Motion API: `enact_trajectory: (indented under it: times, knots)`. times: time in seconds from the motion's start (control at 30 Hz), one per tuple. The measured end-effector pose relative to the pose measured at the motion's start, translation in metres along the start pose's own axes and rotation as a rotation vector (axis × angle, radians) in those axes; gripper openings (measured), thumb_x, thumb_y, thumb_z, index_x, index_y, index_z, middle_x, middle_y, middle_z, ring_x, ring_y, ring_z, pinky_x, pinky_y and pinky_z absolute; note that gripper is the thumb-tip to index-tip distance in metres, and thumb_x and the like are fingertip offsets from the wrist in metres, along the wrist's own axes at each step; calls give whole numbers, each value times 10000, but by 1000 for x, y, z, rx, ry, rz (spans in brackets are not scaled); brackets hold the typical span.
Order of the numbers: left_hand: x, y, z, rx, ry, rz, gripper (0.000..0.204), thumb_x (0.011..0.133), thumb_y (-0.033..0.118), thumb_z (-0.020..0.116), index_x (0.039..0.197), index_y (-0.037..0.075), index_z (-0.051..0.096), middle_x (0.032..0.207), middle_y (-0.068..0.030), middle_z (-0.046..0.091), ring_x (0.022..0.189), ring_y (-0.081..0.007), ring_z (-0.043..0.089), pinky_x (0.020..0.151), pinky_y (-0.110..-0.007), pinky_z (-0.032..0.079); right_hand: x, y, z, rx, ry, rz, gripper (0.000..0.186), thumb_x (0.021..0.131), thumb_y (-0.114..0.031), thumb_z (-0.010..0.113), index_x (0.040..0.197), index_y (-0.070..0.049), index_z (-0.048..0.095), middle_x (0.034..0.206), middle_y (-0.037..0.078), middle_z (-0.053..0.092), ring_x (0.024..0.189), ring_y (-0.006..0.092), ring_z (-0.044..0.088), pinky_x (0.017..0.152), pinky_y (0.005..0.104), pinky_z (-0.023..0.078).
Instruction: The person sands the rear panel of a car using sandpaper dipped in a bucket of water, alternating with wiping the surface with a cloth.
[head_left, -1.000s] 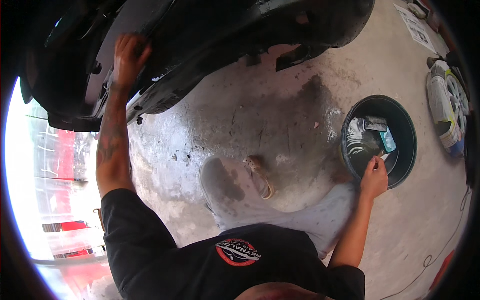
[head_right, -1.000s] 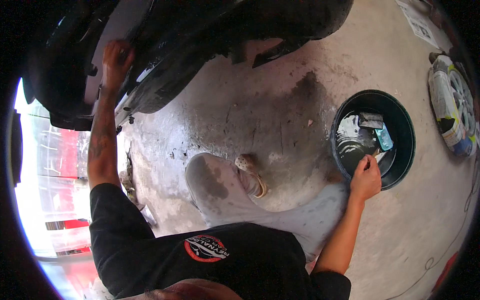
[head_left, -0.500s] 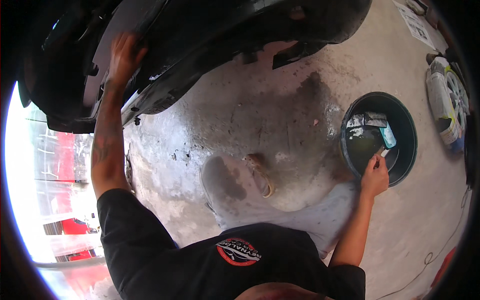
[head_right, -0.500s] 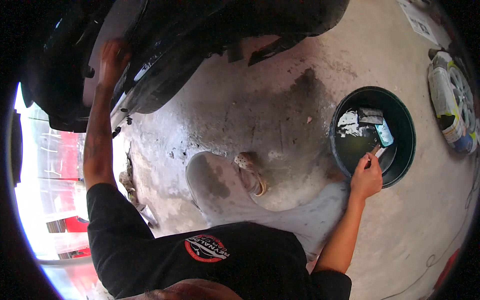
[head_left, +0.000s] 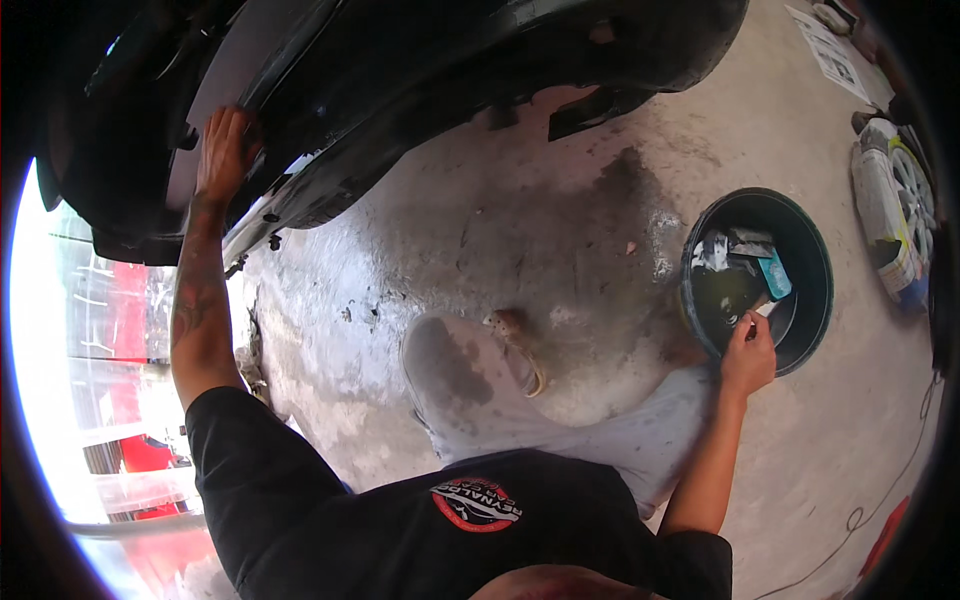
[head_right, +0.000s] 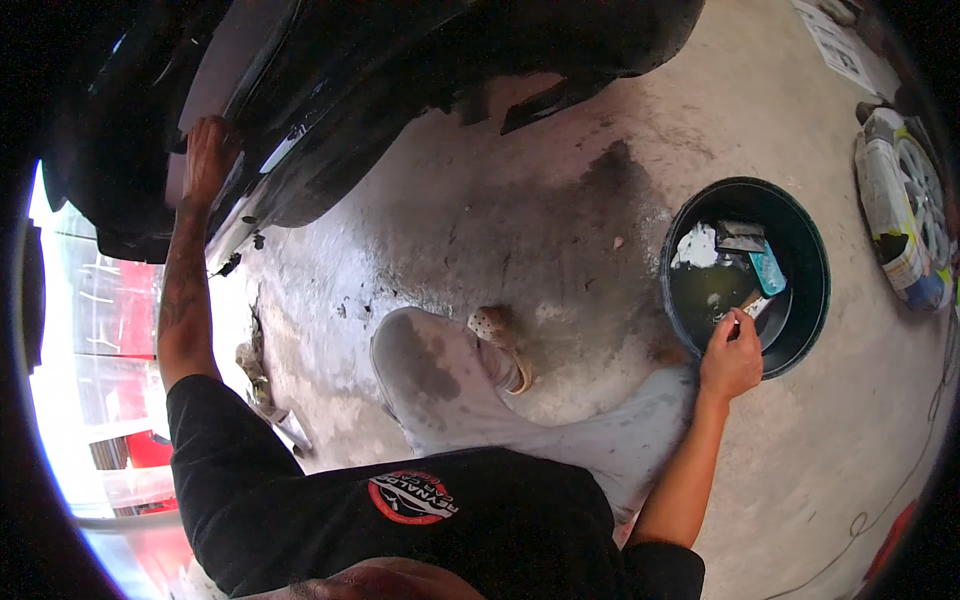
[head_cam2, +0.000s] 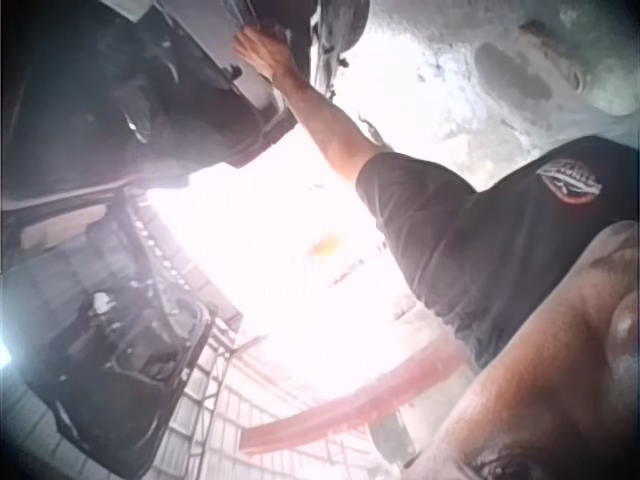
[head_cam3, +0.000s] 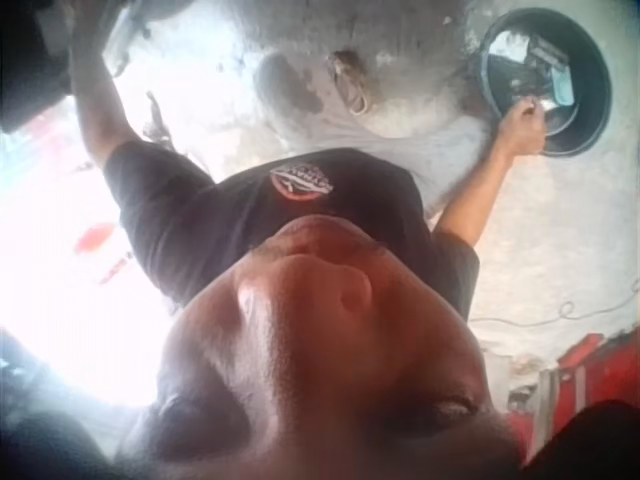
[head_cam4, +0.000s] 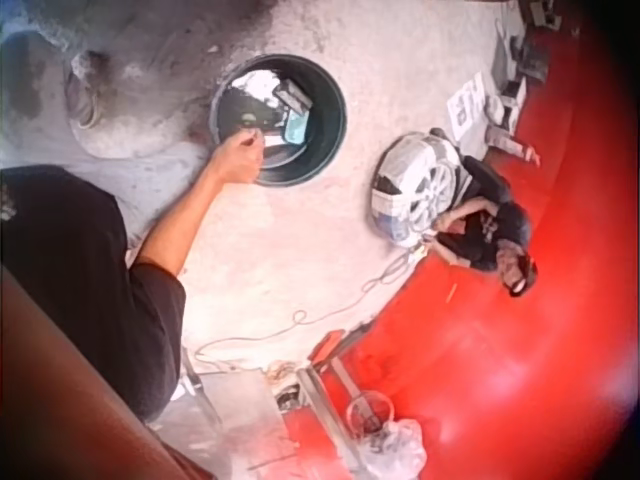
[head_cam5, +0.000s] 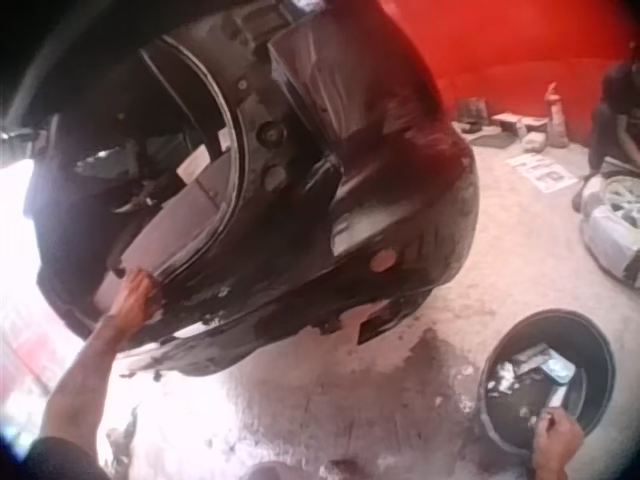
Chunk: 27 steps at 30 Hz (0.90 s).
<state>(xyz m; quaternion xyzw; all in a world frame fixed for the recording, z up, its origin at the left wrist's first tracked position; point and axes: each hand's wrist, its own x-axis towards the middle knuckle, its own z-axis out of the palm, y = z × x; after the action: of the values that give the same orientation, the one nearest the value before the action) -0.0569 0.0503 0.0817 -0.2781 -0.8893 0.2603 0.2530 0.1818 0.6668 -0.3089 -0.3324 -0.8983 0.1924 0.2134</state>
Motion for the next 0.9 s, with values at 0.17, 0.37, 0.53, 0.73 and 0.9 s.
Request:
enact_trajectory:
  times: [0.17, 0.37, 0.53, 0.73, 0.9]
  knots:
    - [100, 51, -3, -26, 258, 177, 378, 737, 54, 756, 1072, 73, 581, 1050, -128, 591, 1043, -345, 561, 886, -458, 437, 0, 3, -4, -45, -21, 12, 154, 898, -301, 649, 997, -222, 736, 842, 43, 728, 772, 274, 696, 645, 424, 520]
    - [70, 51, -12, -39, 263, 151, 265, 803, 99, 758, 1019, 82, 607, 995, -104, 603, 976, -338, 574, 856, -454, 441, 0, 3, -4, 18, 7, -20, 150, 891, -293, 646, 978, -208, 735, 841, 44, 725, 778, 287, 690, 657, 433, 518]
    - [98, 63, -4, -103, 367, 88, 204, 865, 150, 730, 1024, 86, 619, 967, -96, 602, 951, -327, 580, 835, -435, 437, 0, 0, -4, 1, 7, 7, 150, 890, -294, 642, 961, -199, 734, 831, 46, 722, 776, 289, 686, 657, 444, 512]
    - [162, 88, 1, -169, 604, 153, 220, 846, 105, 739, 1036, 91, 629, 1035, -129, 612, 1002, -351, 584, 855, -434, 437, -2, 2, -5, -6, 47, -39, 138, 892, -281, 635, 918, -175, 719, 810, 44, 713, 749, 284, 677, 647, 450, 504]
    - [114, 78, -10, -161, 542, 146, 229, 851, 207, 757, 1041, 130, 654, 1040, -84, 601, 992, -316, 575, 841, -426, 422, 0, 0, -3, 43, 91, -65, 129, 895, -272, 632, 905, -171, 711, 759, 44, 693, 723, 289, 669, 627, 455, 496]
